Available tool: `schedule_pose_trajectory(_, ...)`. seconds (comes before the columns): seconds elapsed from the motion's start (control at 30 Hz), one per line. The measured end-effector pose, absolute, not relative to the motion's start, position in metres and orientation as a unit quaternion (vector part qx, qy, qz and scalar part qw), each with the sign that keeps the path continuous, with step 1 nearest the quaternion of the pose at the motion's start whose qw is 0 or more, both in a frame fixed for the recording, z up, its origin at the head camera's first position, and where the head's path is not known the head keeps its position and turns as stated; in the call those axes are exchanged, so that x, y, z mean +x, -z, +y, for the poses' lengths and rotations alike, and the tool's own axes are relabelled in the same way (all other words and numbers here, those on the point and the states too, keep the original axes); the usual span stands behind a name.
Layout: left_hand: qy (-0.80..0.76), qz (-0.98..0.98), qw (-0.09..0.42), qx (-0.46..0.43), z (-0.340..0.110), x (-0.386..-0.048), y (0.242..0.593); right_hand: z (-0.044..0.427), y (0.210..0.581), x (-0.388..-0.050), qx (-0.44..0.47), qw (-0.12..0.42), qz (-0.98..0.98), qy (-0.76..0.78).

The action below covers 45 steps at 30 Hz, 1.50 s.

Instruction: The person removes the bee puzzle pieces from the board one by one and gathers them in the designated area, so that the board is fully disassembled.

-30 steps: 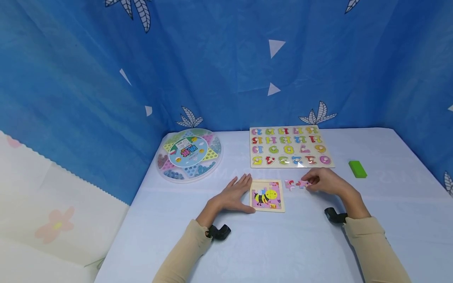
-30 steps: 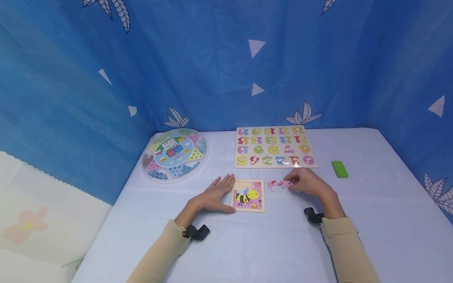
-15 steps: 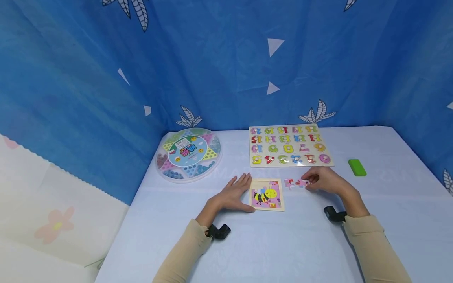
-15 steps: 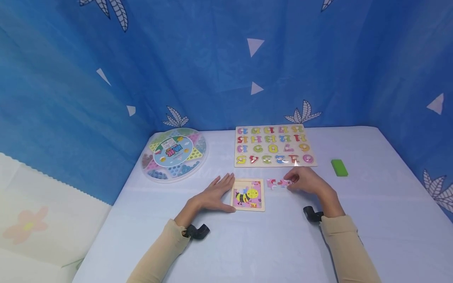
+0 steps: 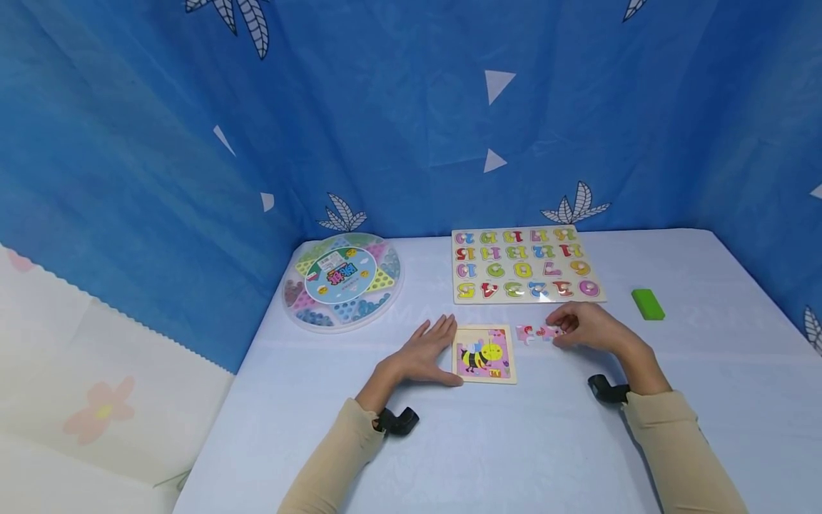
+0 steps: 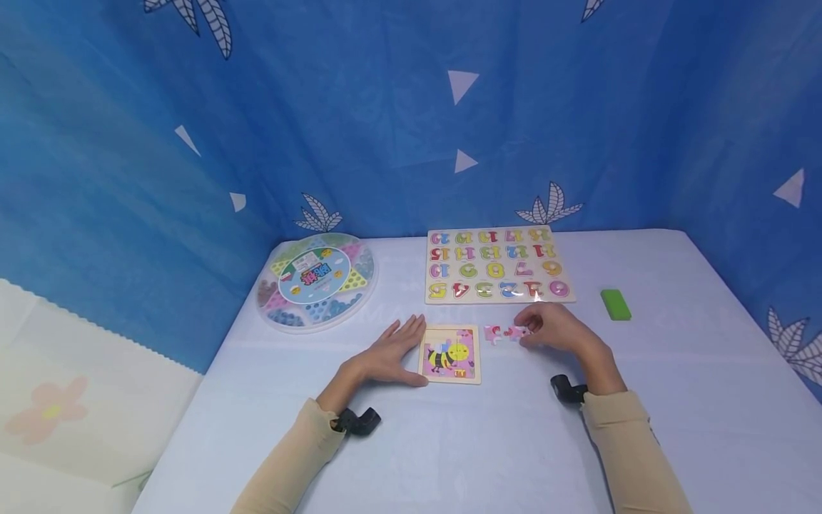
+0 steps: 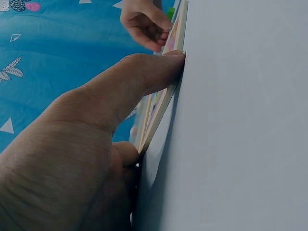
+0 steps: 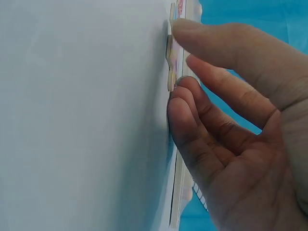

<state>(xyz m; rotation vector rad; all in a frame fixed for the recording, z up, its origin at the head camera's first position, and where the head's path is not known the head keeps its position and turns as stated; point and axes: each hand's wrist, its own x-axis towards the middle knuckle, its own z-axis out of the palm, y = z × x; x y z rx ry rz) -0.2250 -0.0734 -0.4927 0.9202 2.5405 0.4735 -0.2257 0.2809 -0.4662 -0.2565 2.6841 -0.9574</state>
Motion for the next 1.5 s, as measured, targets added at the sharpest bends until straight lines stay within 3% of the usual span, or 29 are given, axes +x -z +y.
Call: schedule_pose_trajectory(1.5, -0.155, 0.912, 0.192, 0.328, -0.074, -0.225, 0.494, 0.191, 0.461, -0.234, -0.176, 0.143, 0.922, 0.314)
